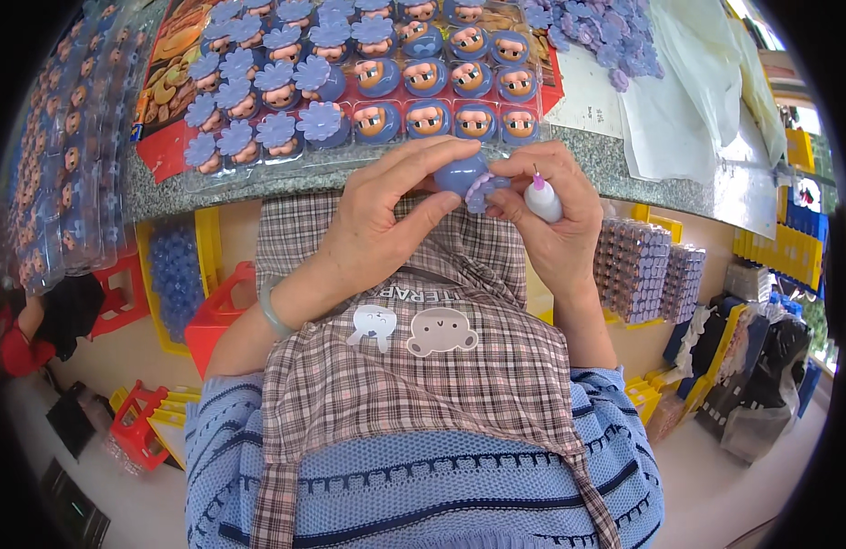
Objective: The person assembles toys by applying glue to pieces with a squeeze bottle, attaching components together by hand, and placing the assembled toys onto a tray.
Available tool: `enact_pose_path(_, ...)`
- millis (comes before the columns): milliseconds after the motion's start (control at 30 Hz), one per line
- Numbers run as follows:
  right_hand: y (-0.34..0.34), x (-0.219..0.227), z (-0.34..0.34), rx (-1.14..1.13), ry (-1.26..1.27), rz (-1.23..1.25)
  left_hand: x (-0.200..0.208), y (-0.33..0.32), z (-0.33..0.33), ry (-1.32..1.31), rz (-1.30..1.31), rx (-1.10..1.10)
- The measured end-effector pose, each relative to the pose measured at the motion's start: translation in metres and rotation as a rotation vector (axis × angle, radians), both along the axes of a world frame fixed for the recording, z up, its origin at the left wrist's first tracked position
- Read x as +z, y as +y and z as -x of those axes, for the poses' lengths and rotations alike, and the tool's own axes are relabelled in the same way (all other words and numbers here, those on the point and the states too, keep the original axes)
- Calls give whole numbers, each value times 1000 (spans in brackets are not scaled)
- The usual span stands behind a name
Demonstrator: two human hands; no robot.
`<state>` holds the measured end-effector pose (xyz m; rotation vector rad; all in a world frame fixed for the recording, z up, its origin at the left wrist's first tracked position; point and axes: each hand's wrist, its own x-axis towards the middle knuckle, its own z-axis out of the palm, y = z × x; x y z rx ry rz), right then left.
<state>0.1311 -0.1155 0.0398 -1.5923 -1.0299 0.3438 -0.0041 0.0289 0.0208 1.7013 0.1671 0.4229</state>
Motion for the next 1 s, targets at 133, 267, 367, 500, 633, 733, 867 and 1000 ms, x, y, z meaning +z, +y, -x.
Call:
enact_pose_path(133, -2, 1, -5, 25, -224, -19, 2, -2, -2, -13, -40, -4)
enact_pose_path(267, 0, -1, -8, 28, -311, -9, -2, 1, -5, -29, -112, 7)
enact_pose_path(367, 1, -6, -6, 2, -237, 33, 0, 0, -6, -15, -163, 30)
enact_pose_path(500, 11, 2, 4, -52, -158, -8, 4, 0, -5, -32, -238, 71)
enact_pose_path(633, 15, 4, 13, -103, -247, 89, 10, 3, 3, -42, -208, 122)
enact_pose_path(733, 7, 1, 16, -117, -226, 93, 5, -7, -3, -58, -123, 134)
enact_pose_path(867, 16, -4, 28, -227, -6, 26, 9, -8, 2, -89, -226, 196)
enact_pose_path(1000, 13, 3, 32, -173, 534, 225, 10, -11, 2, -84, -196, 187)
